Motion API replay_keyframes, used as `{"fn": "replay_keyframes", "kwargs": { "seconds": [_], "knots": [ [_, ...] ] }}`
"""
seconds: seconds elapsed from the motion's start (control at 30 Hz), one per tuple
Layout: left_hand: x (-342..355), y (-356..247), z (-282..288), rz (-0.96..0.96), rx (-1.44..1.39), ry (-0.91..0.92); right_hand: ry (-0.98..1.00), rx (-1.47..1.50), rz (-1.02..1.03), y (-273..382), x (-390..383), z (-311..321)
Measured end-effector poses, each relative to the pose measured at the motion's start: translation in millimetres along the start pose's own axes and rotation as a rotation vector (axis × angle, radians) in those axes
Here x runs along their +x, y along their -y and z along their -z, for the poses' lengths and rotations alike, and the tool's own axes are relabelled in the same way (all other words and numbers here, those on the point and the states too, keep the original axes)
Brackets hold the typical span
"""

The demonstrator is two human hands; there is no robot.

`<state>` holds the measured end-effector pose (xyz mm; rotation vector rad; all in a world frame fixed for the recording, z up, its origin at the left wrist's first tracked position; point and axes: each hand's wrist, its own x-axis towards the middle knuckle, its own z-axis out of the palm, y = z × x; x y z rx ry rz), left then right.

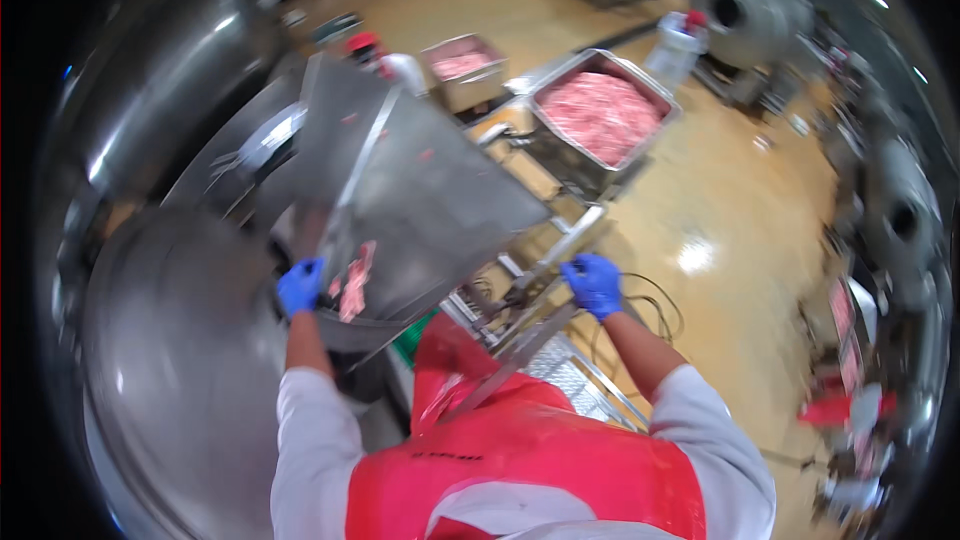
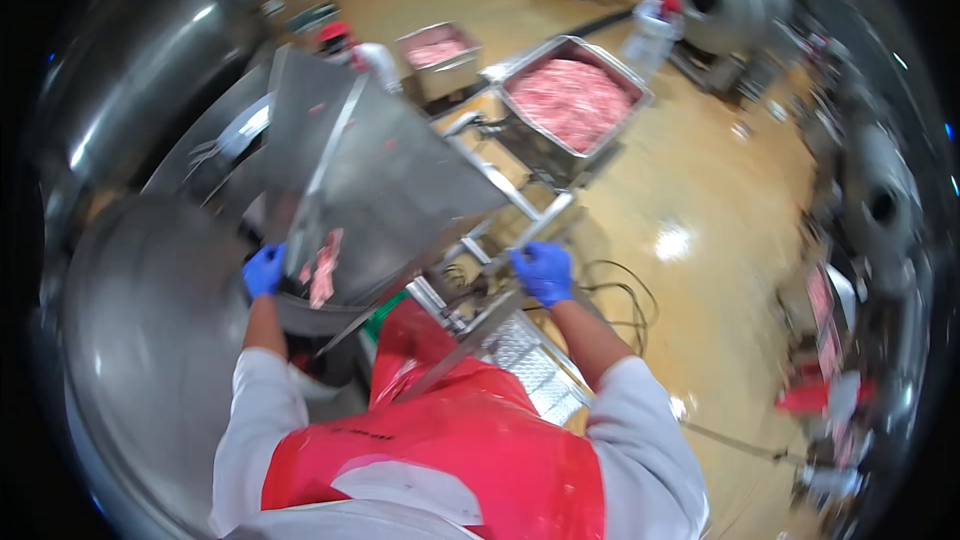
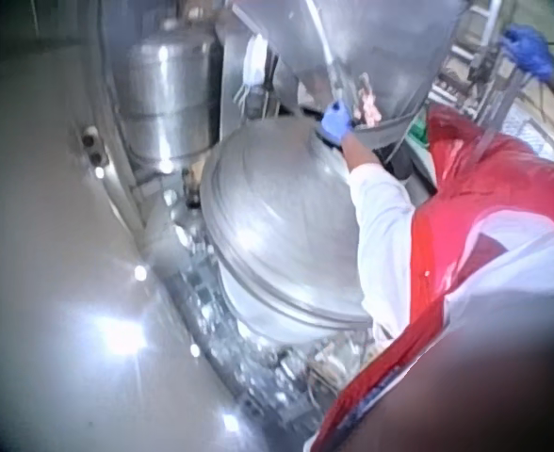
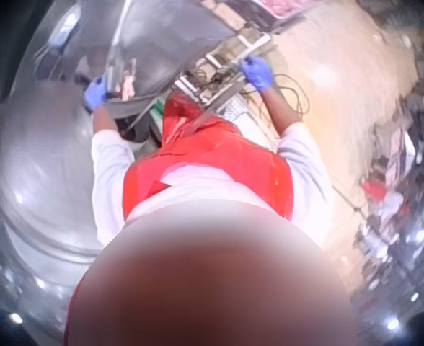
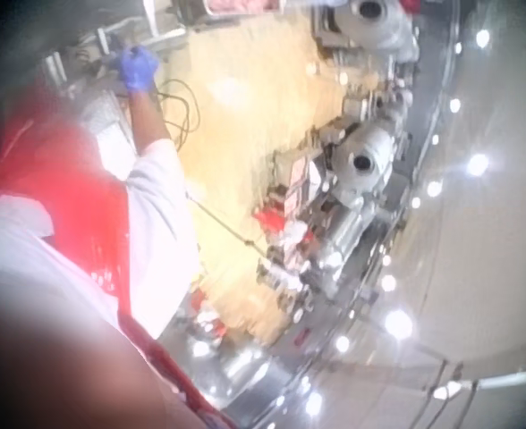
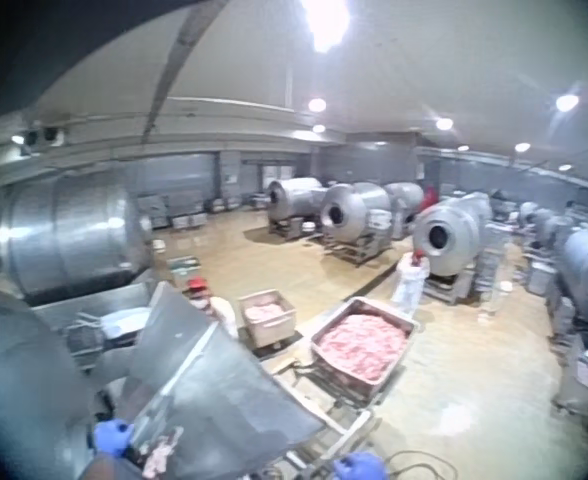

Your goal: The person stands at a processing station in a meat processing facility and loads raw meat from a large metal bin into a hopper. They use their gloved hands to push the meat into the machine and scrape the bin to ensure all contents are transferred. Other workers are visible in the background moving carts and handling similar materials.

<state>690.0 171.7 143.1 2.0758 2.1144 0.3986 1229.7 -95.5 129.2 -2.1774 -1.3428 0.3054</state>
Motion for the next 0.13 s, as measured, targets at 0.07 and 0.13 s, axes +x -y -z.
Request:
{"fn": "replay_keyframes", "kwargs": {
  "seconds": [0.07, 0.13],
  "knots": [
    [3, 2, 14, 0.051, -0.042, 0.117, 0.065, 0.069, 0.003, 6, 3, 2],
    [-9, 61, 48, 0.17, -0.117, 0.303, 0.143, 0.142, 0.141, 12, 17, -41]
  ]
}}
